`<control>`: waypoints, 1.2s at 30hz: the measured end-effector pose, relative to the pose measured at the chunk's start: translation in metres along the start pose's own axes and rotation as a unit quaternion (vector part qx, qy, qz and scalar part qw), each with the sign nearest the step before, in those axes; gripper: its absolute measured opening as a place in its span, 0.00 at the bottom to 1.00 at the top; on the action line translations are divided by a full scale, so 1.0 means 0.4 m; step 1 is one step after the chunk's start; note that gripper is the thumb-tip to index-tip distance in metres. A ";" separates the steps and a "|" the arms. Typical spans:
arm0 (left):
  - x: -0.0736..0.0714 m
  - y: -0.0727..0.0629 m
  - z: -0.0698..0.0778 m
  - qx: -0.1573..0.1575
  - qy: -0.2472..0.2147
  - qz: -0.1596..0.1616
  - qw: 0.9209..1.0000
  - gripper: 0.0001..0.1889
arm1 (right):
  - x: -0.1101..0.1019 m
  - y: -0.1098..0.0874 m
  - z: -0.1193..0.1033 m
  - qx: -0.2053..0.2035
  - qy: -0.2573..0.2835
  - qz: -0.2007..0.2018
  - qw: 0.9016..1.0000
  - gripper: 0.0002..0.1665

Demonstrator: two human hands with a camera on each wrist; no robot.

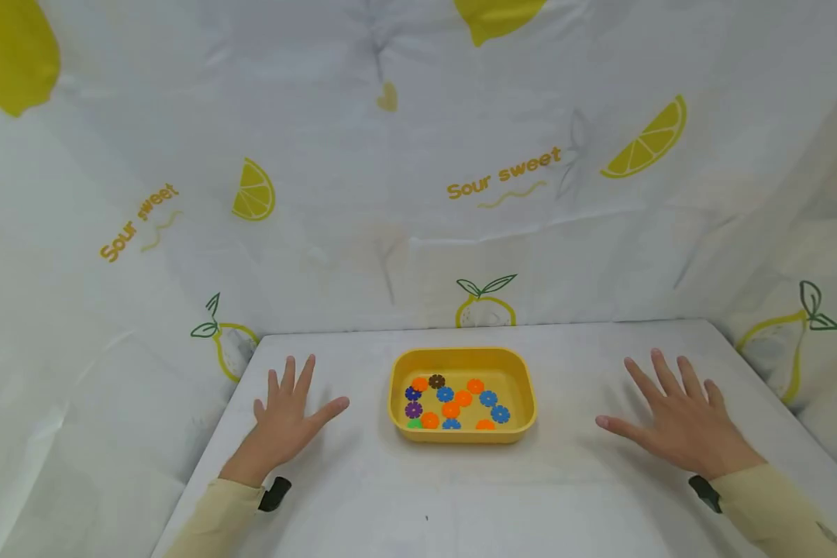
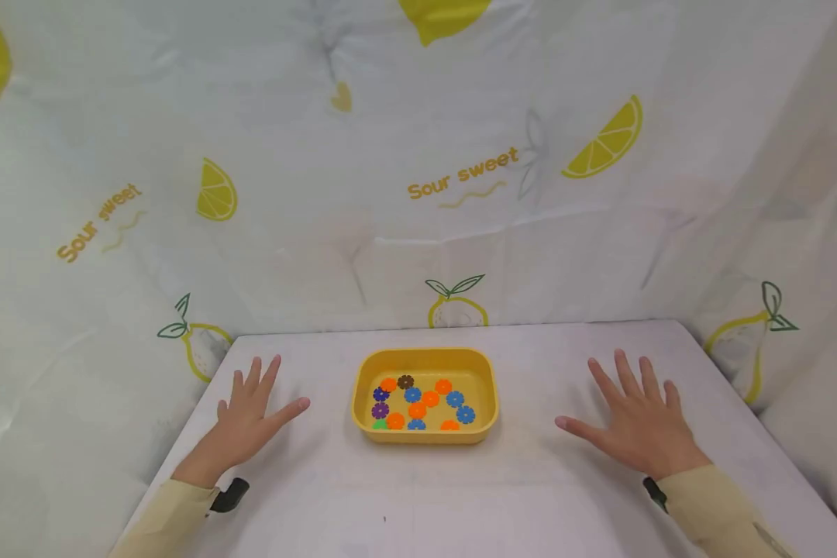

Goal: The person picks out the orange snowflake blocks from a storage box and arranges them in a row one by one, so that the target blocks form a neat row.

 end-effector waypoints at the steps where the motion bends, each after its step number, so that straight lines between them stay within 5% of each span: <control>1: 0.006 0.006 0.004 0.003 -0.024 -0.006 1.000 0.59 | -0.004 0.008 -0.008 -0.003 0.003 -0.001 1.000 0.69; 5: 0.027 0.037 0.021 0.010 -0.124 -0.018 0.992 0.55 | -0.024 0.041 -0.049 -0.022 0.000 0.000 1.000 0.71; 12: 0.049 0.110 0.071 0.004 -0.236 0.028 0.971 0.47 | -0.086 0.105 -0.158 -0.077 -0.024 0.015 0.997 0.71; 19: 0.104 0.165 0.104 -0.017 -0.377 0.021 0.926 0.41 | -0.120 0.168 -0.276 -0.135 0.010 0.006 0.991 0.64; 24: 0.154 0.185 0.109 -0.042 -0.417 0.005 0.908 0.34 | -0.123 0.195 -0.335 -0.183 0.041 -0.011 0.982 0.56; 30: 0.192 0.199 0.119 -0.033 -0.462 -0.002 0.886 0.25 | -0.107 0.234 -0.397 -0.206 0.081 -0.054 0.974 0.51; 36: 0.214 0.198 0.125 -0.036 -0.464 -0.011 0.885 0.25 | -0.067 0.287 -0.464 -0.216 0.072 -0.105 0.968 0.37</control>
Point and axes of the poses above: each hand's wrist, its own y-axis towards the middle knuckle, its own x-axis out of the palm, z = x × y, the point moved 10 cm from there along y, towards the middle knuckle, and after that the axes turned 6 degrees about -z, right-handed, at the moved point
